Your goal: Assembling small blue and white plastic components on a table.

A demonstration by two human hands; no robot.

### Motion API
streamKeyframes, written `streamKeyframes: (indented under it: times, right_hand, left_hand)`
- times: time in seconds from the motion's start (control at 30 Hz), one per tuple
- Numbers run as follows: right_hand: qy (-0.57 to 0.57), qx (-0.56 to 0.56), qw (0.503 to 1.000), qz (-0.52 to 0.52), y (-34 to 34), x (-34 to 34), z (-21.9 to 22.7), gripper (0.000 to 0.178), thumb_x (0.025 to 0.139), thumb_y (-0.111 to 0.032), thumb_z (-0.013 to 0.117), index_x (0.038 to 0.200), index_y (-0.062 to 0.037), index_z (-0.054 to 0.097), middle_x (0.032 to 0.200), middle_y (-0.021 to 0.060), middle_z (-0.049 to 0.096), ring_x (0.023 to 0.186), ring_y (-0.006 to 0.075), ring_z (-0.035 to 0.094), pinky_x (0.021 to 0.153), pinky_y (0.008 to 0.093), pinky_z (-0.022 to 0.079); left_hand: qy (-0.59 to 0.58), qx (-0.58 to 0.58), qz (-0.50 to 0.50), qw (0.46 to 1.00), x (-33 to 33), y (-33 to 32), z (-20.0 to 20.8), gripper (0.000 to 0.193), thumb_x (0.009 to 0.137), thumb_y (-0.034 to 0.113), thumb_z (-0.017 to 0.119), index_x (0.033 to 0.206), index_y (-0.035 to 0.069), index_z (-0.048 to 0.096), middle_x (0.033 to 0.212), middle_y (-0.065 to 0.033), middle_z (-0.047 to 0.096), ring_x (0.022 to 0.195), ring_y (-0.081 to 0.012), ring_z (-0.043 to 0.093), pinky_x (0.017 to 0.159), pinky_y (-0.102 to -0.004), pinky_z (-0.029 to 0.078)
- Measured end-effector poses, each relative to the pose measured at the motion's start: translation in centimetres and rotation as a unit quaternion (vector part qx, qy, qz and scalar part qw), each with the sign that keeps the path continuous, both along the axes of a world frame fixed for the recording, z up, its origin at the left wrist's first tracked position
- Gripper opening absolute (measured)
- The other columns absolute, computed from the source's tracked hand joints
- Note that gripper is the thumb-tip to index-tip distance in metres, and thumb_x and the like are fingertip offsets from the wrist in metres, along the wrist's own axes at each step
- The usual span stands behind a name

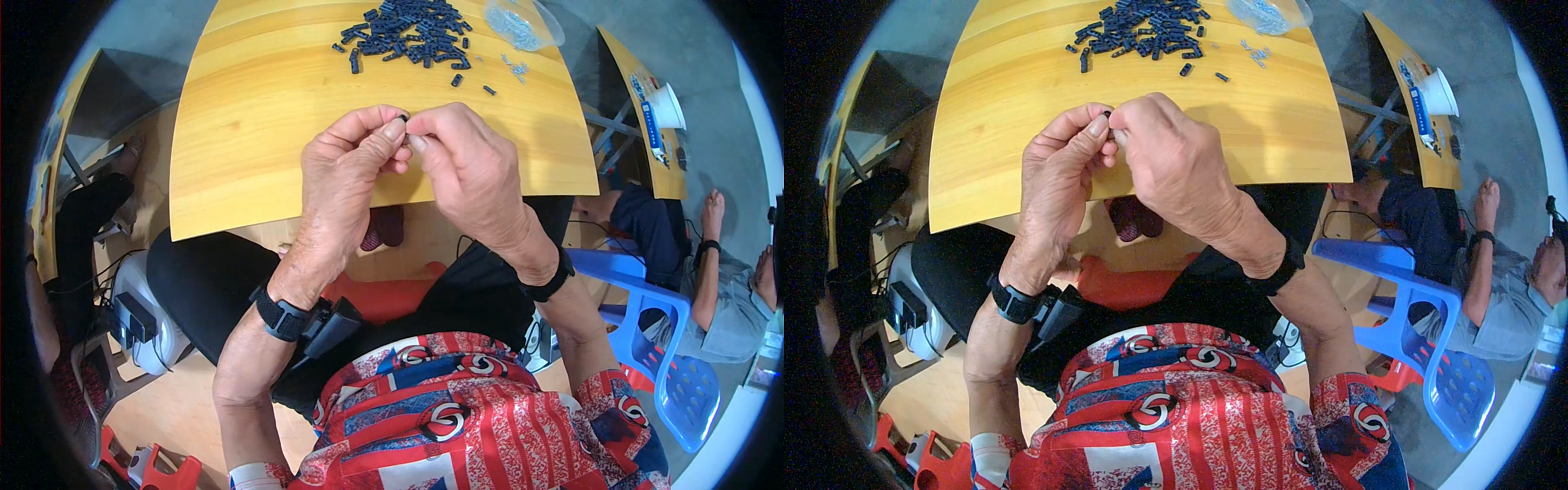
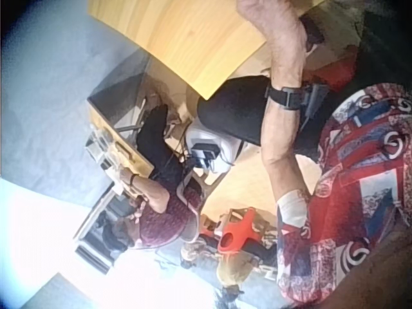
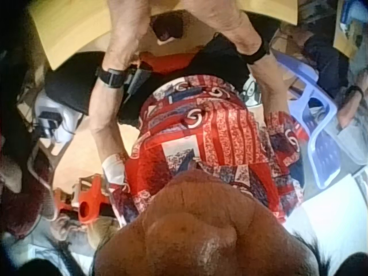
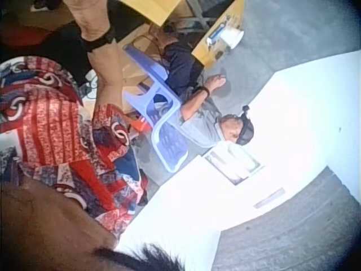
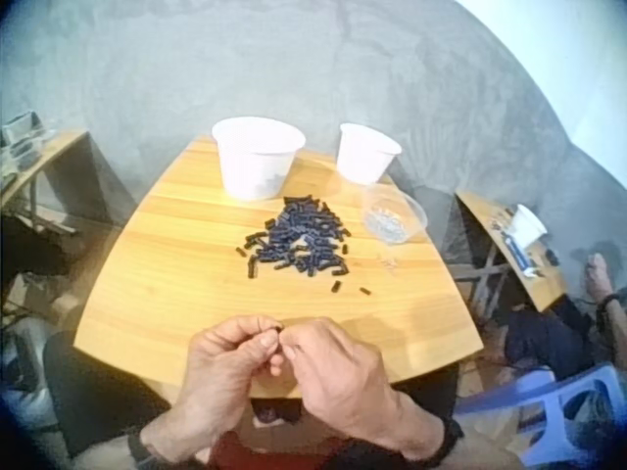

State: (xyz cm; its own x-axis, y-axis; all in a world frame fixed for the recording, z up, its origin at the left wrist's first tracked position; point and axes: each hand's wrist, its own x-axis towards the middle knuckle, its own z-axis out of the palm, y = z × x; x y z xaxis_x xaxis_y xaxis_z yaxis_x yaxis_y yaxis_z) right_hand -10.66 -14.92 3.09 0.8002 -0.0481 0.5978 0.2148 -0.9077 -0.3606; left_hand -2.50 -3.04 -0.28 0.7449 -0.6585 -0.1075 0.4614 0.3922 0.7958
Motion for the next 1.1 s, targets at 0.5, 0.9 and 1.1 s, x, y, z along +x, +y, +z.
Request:
streamKeyframes:
  times: [0.5,0.9,1.1]
  right_hand:
    - [-0.016,0.289,0.957,0.023,0.2,0.2,-0.7,0.014,0.077,0.003,0.065,0.091,0.0009,0.061,0.082,0.0072,0.058,0.069,0.0121,0.061,0.061,0.0205,0.05]
    - [0.08,0.591,0.8,0.074,-0.5,-1.0,1.3,0.013,0.091,-0.008,0.053,0.099,0.0021,0.055,0.084,0.0092,0.064,0.061,0.0103,0.058,0.054,0.0204,0.047]
    - [0.099,0.687,0.715,0.083,-1.6,-1.9,0.9,0.019,0.09,-0.009,0.055,0.105,0.0013,0.058,0.085,0.0077,0.064,0.063,0.0097,0.058,0.055,0.0207,0.047]
  left_hand:
    - [0.11,-0.053,-0.049,0.991,-0.2,0.5,0.7,0.016,0.088,0.01,0.061,0.1,0.0,0.062,0.079,-0.0037,0.063,0.065,-0.0081,0.057,0.06,-0.02,0.048]
    - [0.037,-0.022,-0.033,0.999,-0.4,0.5,0.2,0.016,0.084,0.008,0.065,0.099,0.0,0.066,0.084,-0.0062,0.065,0.071,-0.0103,0.058,0.066,-0.0216,0.049]
    - [0.007,0.008,-0.055,0.998,-0.4,0.4,0.5,0.016,0.084,0.009,0.066,0.097,-0.001,0.067,0.081,-0.0051,0.065,0.069,-0.0098,0.056,0.065,-0.0219,0.048]
